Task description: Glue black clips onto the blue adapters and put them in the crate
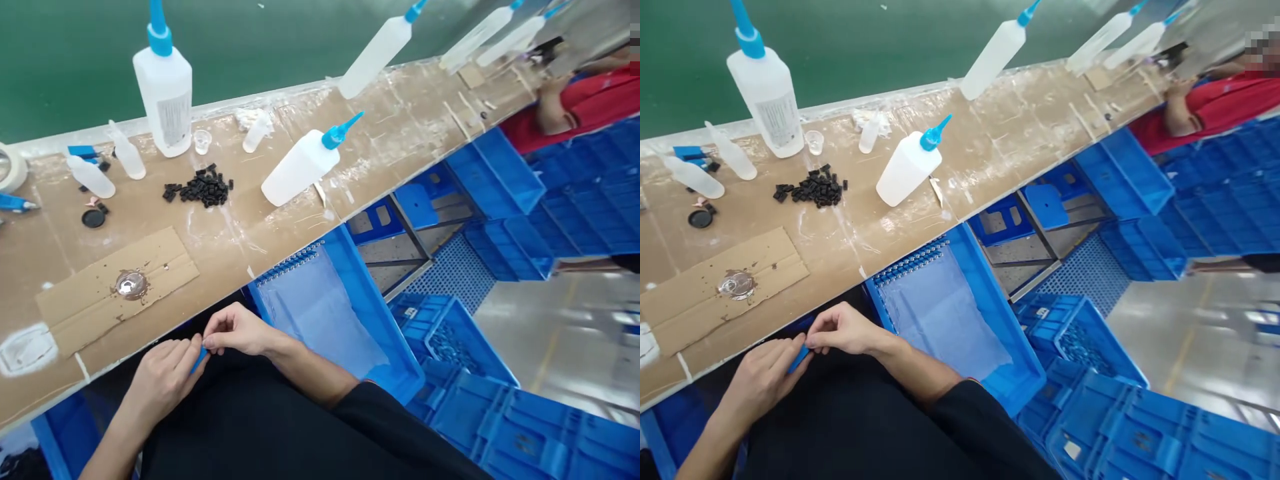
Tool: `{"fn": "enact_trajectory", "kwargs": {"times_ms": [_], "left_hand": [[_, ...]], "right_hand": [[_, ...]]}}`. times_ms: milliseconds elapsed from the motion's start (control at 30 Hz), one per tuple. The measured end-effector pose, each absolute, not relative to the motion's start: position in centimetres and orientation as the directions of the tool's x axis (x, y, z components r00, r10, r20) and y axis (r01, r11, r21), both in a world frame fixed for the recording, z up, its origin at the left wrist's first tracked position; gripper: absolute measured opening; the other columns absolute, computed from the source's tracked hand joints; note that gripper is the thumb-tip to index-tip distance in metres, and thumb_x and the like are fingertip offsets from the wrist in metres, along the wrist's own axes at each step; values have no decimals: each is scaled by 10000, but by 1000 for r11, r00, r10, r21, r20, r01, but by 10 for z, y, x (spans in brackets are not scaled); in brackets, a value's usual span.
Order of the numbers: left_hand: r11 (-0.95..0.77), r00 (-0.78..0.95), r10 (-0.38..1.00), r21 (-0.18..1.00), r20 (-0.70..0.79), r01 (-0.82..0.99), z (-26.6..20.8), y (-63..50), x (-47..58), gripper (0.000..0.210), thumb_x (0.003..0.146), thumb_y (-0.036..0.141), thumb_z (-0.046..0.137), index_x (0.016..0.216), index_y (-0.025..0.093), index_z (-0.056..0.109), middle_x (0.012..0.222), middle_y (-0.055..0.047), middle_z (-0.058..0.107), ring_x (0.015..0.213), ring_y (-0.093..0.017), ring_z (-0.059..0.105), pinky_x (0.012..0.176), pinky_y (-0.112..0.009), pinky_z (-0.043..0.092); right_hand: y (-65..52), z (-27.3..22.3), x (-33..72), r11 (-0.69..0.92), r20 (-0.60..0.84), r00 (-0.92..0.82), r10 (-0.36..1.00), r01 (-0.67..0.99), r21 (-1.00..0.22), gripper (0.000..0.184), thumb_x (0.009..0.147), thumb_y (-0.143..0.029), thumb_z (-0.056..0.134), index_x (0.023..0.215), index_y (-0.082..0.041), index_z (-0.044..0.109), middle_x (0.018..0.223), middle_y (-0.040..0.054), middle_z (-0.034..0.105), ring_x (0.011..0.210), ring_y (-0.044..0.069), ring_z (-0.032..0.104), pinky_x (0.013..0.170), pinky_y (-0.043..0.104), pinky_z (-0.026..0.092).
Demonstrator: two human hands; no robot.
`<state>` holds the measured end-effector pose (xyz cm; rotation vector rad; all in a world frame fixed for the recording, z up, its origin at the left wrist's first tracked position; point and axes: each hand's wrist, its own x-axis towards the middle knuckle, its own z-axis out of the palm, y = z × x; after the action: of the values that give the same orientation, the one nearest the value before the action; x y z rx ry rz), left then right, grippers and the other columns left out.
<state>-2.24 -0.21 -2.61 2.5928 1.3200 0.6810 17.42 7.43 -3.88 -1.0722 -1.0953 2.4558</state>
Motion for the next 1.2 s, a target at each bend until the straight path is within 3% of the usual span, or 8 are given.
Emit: {"fn": "enact_trajectory", "kwargs": {"times_ms": [167, 300, 467, 700, 800, 900, 1033, 1200], "left_hand": [[-508, 413, 861, 513, 297, 692, -41, 7, 20, 372, 1053, 349, 526, 1373, 160, 531, 1259, -190, 695, 1104, -288, 738, 863, -395, 651], [-452, 367, 886, 708, 284, 543, -43, 10, 22, 174, 980, 81, 581, 1080, 212, 638, 1010, -75, 727, 890, -192, 727, 780, -316, 618], [-491, 418, 859, 705, 296, 512, -36, 19, 6, 183, 940, 31, 611, 884, 205, 614, 815, -26, 682, 691, -153, 653, 656, -289, 553], [-378, 447, 888, 722, 106, 579, -42, 18, 3, 257, 981, 204, 627, 744, 216, 529, 768, -16, 635, 637, -151, 632, 571, -264, 526], [-219, 385, 917, 673, -107, 707, -69, 18, 11, 163, 978, 384, 630, 1015, 230, 668, 1059, -84, 722, 935, -250, 744, 731, -345, 634], [-31, 277, 913, 627, -299, 778, -101, 26, 20, 422, 989, 457, 553, 1345, 239, 616, 1322, -127, 687, 1167, -321, 711, 960, -484, 612], [214, 148, 879, 654, -453, 726, -129, 42, 23, 462, 975, 530, 479, 1212, 175, 657, 1082, -119, 740, 927, -277, 741, 873, -441, 616], [231, 90, 903, 654, -419, 721, -141, 49, 19, 459, 951, 584, 429, 957, 182, 651, 804, -75, 698, 758, -252, 713, 805, -404, 606]], "right_hand": [[89, -48, 293, -486, -597, -442, 670, 347, -802, 515, 696, -635, 833, 794, -134, 764, 692, 53, 731, 622, 155, 655, 623, 286, 548], [121, -64, 418, -444, -501, 76, 862, 589, -675, 528, 708, -657, 767, 796, -137, 752, 705, 83, 741, 661, 205, 671, 683, 336, 551], [166, -114, 496, -605, -283, 536, 795, 672, -427, 332, 897, -454, 691, 827, -131, 720, 823, 109, 743, 878, 264, 707, 912, 444, 544], [212, -179, 500, -673, -271, 618, 738, 639, -374, 278, 984, -384, 682, 1139, -152, 684, 1201, 83, 698, 1113, 232, 678, 992, 472, 566], [220, -192, 500, -675, -295, 610, 735, 616, -406, 297, 984, -383, 684, 1174, -154, 676, 1220, 88, 691, 1109, 233, 679, 976, 466, 578], [222, -200, 501, -673, -318, 600, 734, 585, -452, 302, 986, -387, 683, 1178, -154, 674, 1206, 84, 695, 1083, 225, 687, 951, 452, 590], [222, -205, 500, -668, -334, 598, 729, 516, -536, 317, 994, -406, 669, 1185, -153, 669, 1170, 76, 702, 1018, 208, 700, 901, 424, 607], [214, -203, 488, -609, -265, 634, 727, 415, -676, 353, 1000, -412, 658, 1249, -163, 643, 1225, 86, 680, 1037, 216, 692, 890, 421, 612]]}}
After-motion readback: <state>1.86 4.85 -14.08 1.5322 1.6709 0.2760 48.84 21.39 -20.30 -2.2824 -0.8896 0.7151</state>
